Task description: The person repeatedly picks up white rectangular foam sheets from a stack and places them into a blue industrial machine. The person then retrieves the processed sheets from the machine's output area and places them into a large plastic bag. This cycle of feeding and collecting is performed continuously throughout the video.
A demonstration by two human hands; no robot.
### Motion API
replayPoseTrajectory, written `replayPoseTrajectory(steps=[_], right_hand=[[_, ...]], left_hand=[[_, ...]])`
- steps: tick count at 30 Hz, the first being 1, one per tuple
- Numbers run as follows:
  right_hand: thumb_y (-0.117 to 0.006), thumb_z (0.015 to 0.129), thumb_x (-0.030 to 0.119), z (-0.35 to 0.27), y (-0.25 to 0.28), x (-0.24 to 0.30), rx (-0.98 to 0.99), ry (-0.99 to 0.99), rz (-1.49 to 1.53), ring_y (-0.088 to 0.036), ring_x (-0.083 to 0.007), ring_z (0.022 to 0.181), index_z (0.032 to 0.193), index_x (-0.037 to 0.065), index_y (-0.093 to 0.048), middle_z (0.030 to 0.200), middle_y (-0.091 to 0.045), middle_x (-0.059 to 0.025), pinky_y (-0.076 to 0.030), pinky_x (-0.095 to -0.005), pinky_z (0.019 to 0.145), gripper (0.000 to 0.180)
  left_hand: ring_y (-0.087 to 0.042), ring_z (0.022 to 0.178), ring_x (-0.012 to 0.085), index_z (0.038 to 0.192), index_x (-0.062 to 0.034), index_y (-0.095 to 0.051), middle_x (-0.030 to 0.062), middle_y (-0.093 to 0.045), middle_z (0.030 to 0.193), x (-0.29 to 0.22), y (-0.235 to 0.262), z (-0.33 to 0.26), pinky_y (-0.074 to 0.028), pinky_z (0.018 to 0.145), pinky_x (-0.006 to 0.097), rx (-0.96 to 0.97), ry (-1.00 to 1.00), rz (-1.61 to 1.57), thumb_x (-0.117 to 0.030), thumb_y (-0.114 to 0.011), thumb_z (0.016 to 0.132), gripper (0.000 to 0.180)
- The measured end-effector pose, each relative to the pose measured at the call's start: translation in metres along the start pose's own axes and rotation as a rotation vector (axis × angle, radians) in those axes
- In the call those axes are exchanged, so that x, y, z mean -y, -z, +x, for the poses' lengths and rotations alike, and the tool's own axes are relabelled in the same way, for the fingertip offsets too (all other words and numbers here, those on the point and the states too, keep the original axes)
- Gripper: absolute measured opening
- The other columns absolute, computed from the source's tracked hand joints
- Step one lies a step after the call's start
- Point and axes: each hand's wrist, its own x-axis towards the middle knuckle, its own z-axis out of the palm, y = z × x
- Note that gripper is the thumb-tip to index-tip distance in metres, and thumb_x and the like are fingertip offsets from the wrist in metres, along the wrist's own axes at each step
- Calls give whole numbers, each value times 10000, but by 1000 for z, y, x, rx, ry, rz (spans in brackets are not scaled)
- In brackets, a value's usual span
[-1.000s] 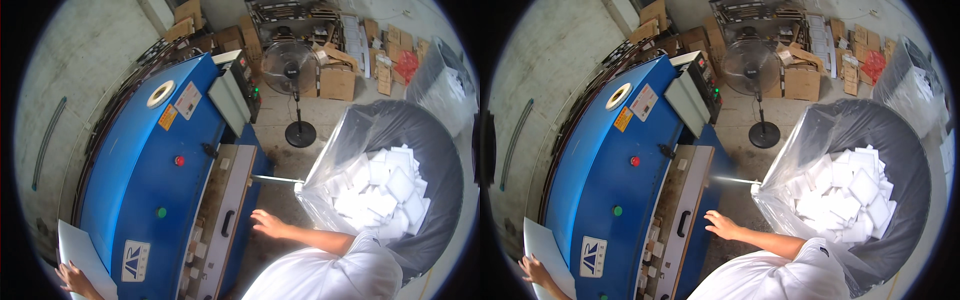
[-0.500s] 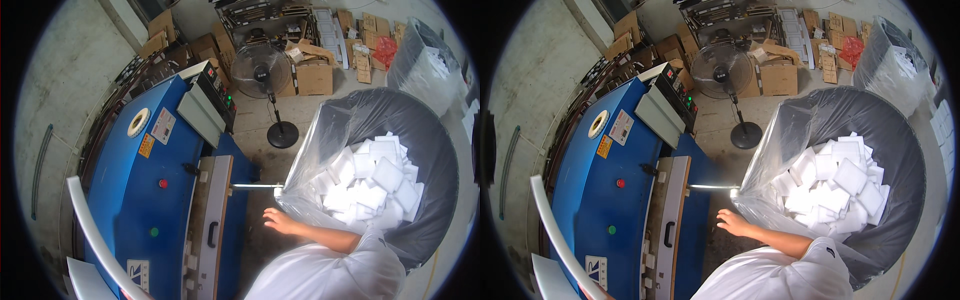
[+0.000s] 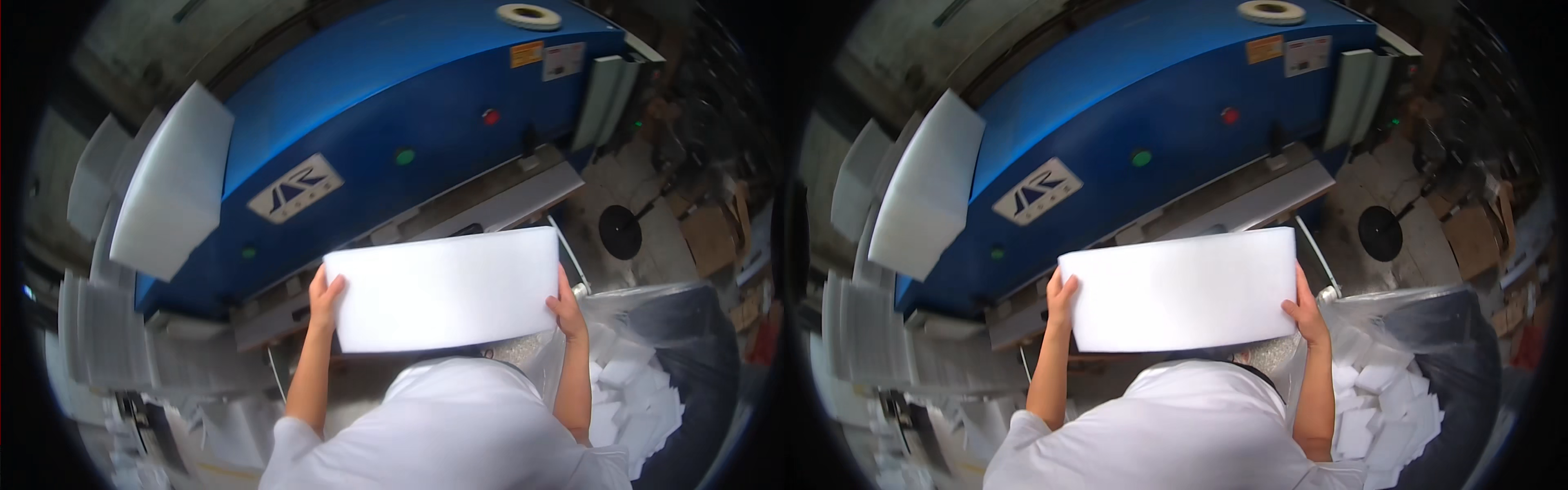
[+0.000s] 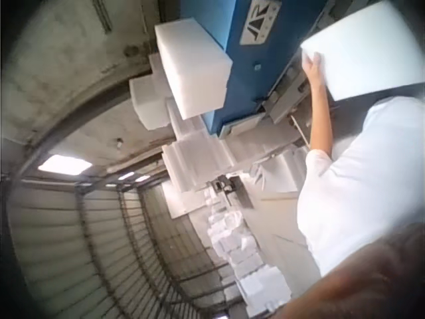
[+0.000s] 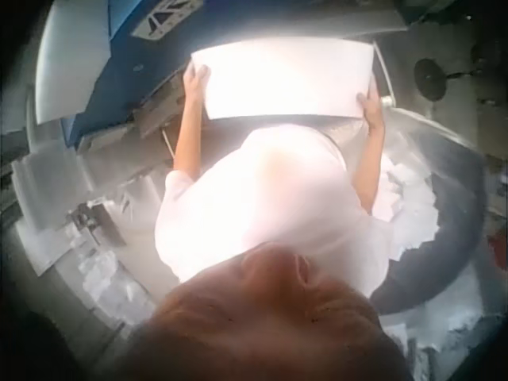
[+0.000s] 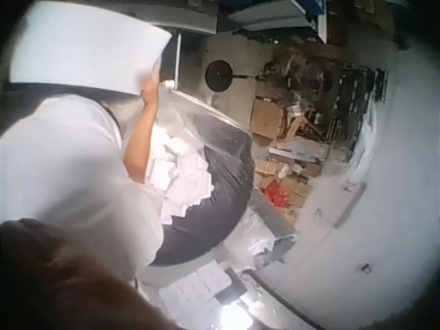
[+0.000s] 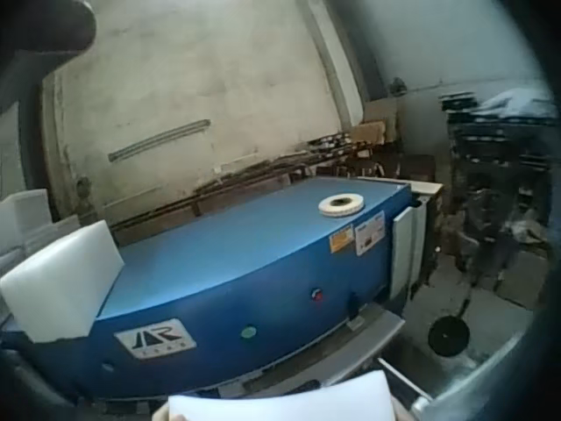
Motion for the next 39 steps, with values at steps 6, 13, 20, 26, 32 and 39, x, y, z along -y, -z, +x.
replayPoseTrajectory(steps=[6,13,20,26,32,39], right_hand=[[-687,884,227,-1,1,-47,-238,-91,-153,-412,-239,1339,1521,-27,-223,1492,-396,-142,-299,-335,1118,828],[-623,934,198,-36,102,-54,-945,6,-47,-474,-275,1285,1522,3,-245,1468,-427,-160,-366,-386,1082,726],[-577,953,200,-26,121,-87,-1018,56,-89,-518,-284,1230,1485,8,-328,1405,-482,-169,-402,-402,1034,619],[-564,967,171,-8,97,-128,-1014,83,-109,-510,-259,1225,1487,-16,-320,1412,-474,-163,-394,-366,1022,604],[-537,994,182,43,95,-150,-983,54,-187,-523,-257,1208,1495,5,-302,1395,-490,-159,-411,-375,1016,581],[-527,1016,271,152,55,-188,-645,-83,-163,-426,-219,1299,1512,0,-235,1454,-417,-150,-369,-363,1061,637]], left_hand=[[-638,808,126,1213,29,-562,97,-647,937,72,39,-19,-500,705,228,-119,344,39,-352,-594,974,451],[-633,877,368,1035,56,-638,208,-657,892,137,128,-7,-488,787,429,-494,171,1101,-299,-624,919,374],[-413,1229,405,1275,1,-537,218,-492,1330,204,192,-8,-332,971,555,-575,109,1632,-276,-615,921,456],[-367,1246,417,1302,1,-479,227,-397,1373,223,195,-10,-299,998,546,-597,69,1523,-226,-630,896,490],[-282,1333,467,1359,21,-410,266,-338,1420,227,199,-8,-255,1079,585,-553,122,1464,-311,-651,899,616],[-159,1396,516,1453,46,-281,326,-194,1496,245,221,44,-205,1121,615,-589,31,1209,-375,-640,922,767]])
